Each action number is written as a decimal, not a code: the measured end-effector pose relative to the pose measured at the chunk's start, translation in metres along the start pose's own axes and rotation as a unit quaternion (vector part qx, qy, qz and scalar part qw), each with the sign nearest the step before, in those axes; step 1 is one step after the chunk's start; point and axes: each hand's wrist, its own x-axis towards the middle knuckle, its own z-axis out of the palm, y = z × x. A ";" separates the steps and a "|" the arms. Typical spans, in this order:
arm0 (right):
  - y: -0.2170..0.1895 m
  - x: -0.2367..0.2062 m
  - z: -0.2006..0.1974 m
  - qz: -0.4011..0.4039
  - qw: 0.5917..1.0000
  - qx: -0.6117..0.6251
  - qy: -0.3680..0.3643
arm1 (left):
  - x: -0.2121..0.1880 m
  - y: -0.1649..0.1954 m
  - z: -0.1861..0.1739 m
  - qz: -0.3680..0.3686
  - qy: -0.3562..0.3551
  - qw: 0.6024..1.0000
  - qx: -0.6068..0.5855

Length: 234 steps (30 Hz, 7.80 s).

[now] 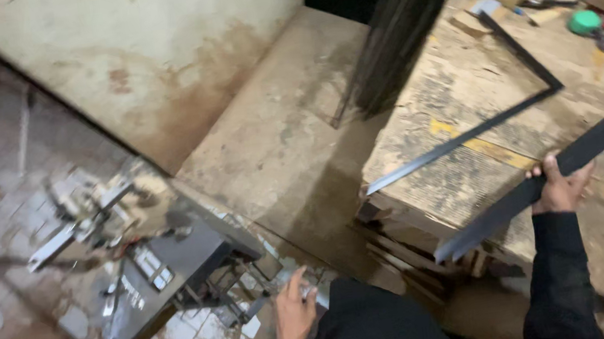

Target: The person carries black picture frame moulding pieces and assembled frames across the workshop, positions each frame corner under a manual corner-joining machine, and stacks the joined frames on a work table.

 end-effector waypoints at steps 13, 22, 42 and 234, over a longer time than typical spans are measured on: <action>0.089 -0.195 0.218 0.029 0.770 -0.213 -0.600 | -0.001 0.152 -0.199 0.471 0.313 0.699 0.438; 0.115 -0.287 0.317 0.044 0.508 -0.293 -0.809 | -0.117 0.088 -0.246 0.227 0.104 0.795 0.553; 0.249 -0.291 0.417 0.083 0.624 -0.059 -0.775 | -0.504 0.182 -0.225 -0.351 0.456 0.625 0.528; 0.244 -0.373 0.372 0.549 0.752 -0.059 -0.361 | -0.279 -0.173 -0.291 -0.280 0.297 0.878 0.252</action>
